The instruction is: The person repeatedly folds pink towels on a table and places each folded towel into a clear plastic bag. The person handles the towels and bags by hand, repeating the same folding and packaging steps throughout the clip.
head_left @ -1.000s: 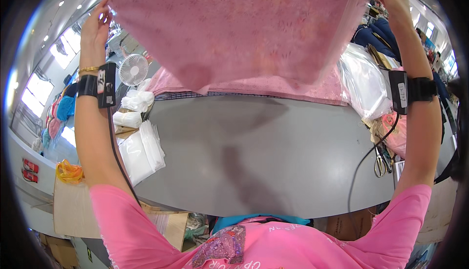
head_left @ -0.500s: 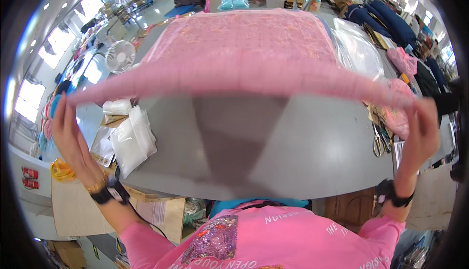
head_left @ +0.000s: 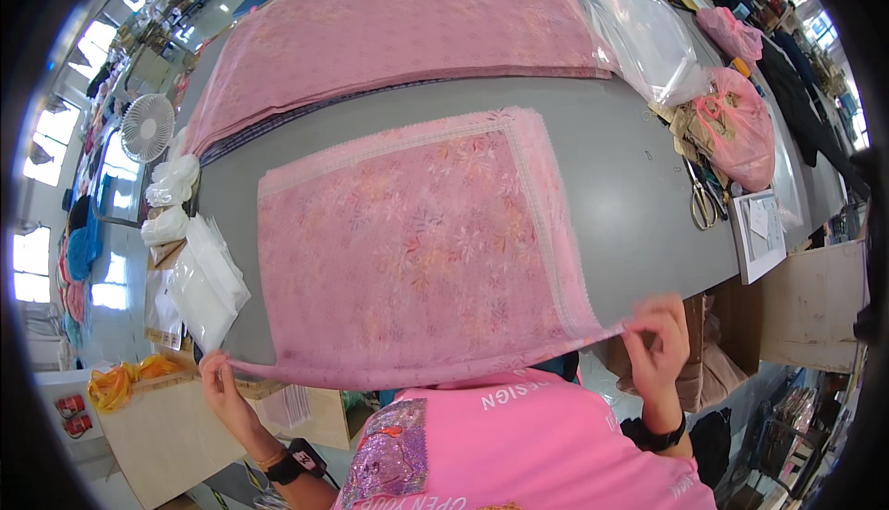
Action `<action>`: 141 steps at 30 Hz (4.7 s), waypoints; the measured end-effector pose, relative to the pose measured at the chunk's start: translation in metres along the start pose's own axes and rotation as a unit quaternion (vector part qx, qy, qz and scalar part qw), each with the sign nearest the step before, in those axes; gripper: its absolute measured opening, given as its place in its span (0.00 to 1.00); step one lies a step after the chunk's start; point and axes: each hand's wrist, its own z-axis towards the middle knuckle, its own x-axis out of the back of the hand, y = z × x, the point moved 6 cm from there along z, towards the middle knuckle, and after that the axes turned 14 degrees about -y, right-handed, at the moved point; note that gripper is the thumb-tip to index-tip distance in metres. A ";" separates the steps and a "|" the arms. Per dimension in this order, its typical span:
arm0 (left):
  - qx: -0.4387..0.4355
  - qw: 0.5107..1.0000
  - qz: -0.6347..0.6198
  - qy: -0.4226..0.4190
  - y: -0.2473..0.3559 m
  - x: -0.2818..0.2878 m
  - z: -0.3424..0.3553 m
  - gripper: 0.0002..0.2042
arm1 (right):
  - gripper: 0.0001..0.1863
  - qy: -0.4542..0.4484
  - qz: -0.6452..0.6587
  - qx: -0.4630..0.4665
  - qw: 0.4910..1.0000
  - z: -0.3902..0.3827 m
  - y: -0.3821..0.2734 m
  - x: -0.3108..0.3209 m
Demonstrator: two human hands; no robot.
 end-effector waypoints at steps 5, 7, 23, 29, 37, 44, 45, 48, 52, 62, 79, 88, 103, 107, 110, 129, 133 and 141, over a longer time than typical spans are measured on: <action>0.049 0.990 -0.124 -0.043 -0.037 -0.040 0.095 0.08 | 0.04 -0.045 0.357 -0.116 0.926 0.075 0.065 -0.038; 0.000 0.998 0.042 -0.039 -0.048 -0.061 0.152 0.08 | 0.04 0.004 0.270 -0.105 0.957 0.123 0.099 -0.054; -0.064 0.855 0.350 -0.378 -0.055 -0.097 0.069 0.29 | 0.23 -0.324 -0.053 -0.102 0.939 0.080 0.107 -0.090; -0.181 0.888 0.363 -0.216 -0.034 -0.081 0.125 0.05 | 0.09 -0.135 -0.120 -0.031 0.983 0.134 0.104 -0.065; -0.161 0.846 0.461 -0.216 -0.030 -0.175 0.256 0.16 | 0.14 -0.081 -0.227 0.009 0.970 0.278 0.140 -0.122; -0.222 0.840 0.375 -0.323 -0.063 -0.259 0.159 0.31 | 0.31 -0.220 -0.334 0.150 0.904 0.205 0.095 -0.221; -0.136 0.870 0.400 -0.253 -0.076 -0.237 0.161 0.32 | 0.31 -0.171 -0.316 0.071 0.930 0.200 0.108 -0.205; -0.003 0.906 0.414 -0.089 -0.100 -0.159 0.154 0.32 | 0.31 -0.098 -0.276 -0.073 0.953 0.177 0.148 -0.154; 0.096 0.983 0.148 -0.050 -0.118 -0.149 0.136 0.28 | 0.33 -0.090 0.039 -0.207 0.973 0.163 0.181 -0.133; -0.128 0.964 0.061 -0.227 -0.005 -0.276 0.146 0.23 | 0.24 0.015 0.699 -0.271 0.662 0.146 0.131 -0.188; -0.155 0.859 0.286 -0.395 -0.015 -0.325 0.116 0.26 | 0.34 -0.322 -0.107 0.189 0.922 0.238 0.002 -0.309; -0.135 0.948 0.192 -0.216 -0.007 -0.240 0.173 0.23 | 0.32 -0.290 -0.195 0.224 0.910 0.218 0.006 -0.340; -0.201 0.829 0.413 -0.320 0.034 -0.327 0.051 0.36 | 0.24 -0.280 -0.146 0.142 0.938 0.191 0.031 -0.201; -0.144 0.884 0.271 -0.354 0.026 -0.303 0.035 0.18 | 0.25 -0.290 -0.171 0.176 0.925 0.178 0.001 -0.269; -0.205 0.916 0.317 -0.136 0.000 -0.199 0.082 0.09 | 0.28 -0.302 -0.244 0.172 0.905 0.172 0.004 -0.288; 0.016 0.989 0.096 0.110 -0.112 0.026 0.171 0.09 | 0.23 -0.294 -0.182 0.301 0.889 0.198 -0.041 -0.268; -0.053 0.972 0.151 -0.172 0.008 -0.099 0.123 0.08 | 0.23 -0.239 -0.154 0.440 0.852 0.188 -0.116 -0.241; -0.017 0.901 0.011 -0.433 0.082 -0.207 0.058 0.05 | 0.16 -0.379 -0.100 0.398 0.829 0.156 -0.117 -0.218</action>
